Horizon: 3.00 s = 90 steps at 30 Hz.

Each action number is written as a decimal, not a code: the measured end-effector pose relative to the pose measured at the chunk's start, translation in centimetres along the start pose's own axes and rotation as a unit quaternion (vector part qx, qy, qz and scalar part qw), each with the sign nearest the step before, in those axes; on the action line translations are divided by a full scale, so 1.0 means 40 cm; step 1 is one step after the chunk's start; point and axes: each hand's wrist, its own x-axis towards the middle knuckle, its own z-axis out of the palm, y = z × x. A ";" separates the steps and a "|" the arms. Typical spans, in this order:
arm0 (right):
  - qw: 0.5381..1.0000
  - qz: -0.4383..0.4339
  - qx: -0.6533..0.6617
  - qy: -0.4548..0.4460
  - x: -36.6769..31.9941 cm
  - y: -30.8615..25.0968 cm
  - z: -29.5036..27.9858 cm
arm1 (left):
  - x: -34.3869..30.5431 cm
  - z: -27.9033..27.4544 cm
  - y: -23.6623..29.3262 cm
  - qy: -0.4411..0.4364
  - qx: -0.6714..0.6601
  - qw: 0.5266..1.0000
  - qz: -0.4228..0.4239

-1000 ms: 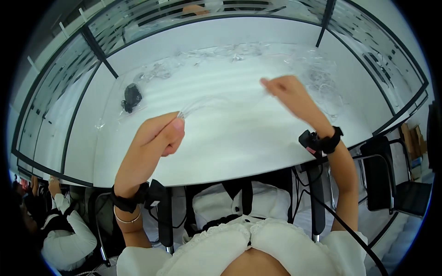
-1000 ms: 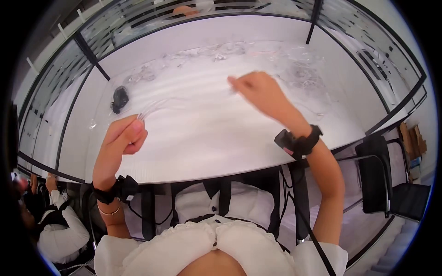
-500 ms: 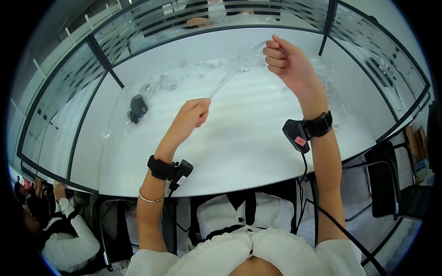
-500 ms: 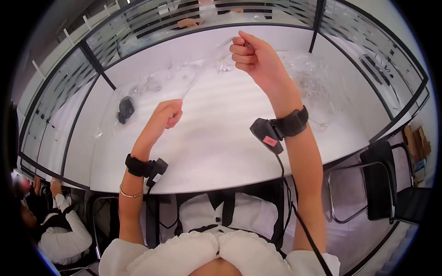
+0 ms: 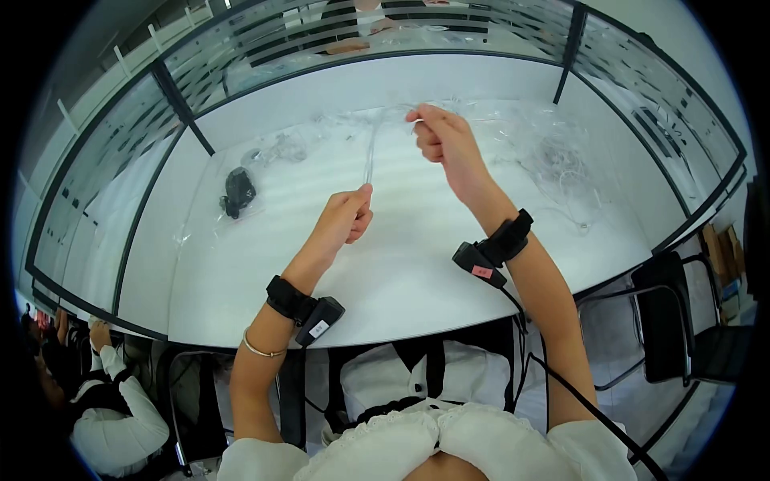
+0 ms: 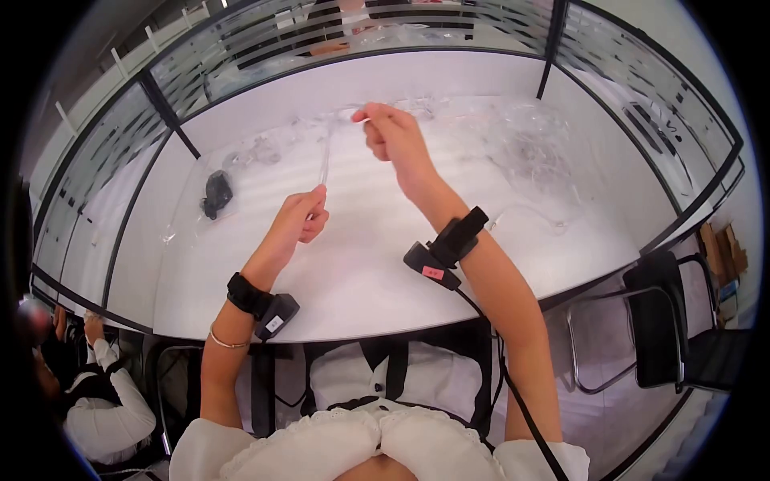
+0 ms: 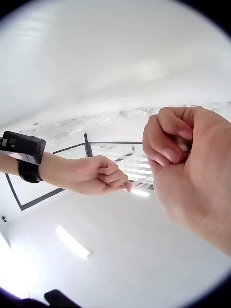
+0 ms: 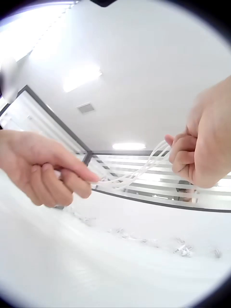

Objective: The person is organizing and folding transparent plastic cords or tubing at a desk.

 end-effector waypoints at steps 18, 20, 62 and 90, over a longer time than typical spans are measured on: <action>0.777 -0.167 -0.575 -0.195 -0.085 0.028 0.086 | -0.026 0.006 0.005 -0.048 -0.067 0.996 0.045; 0.755 -0.220 -0.588 -0.189 -0.078 0.037 0.083 | -0.022 -0.003 -0.003 -0.058 -0.102 0.991 0.057; 0.948 0.063 -0.252 -0.183 -0.047 -0.017 0.017 | -0.048 0.009 0.024 -0.193 -0.018 0.977 0.084; 0.884 0.001 -0.382 -0.270 -0.078 -0.020 0.043 | -0.013 -0.025 0.001 0.203 -0.181 0.952 0.139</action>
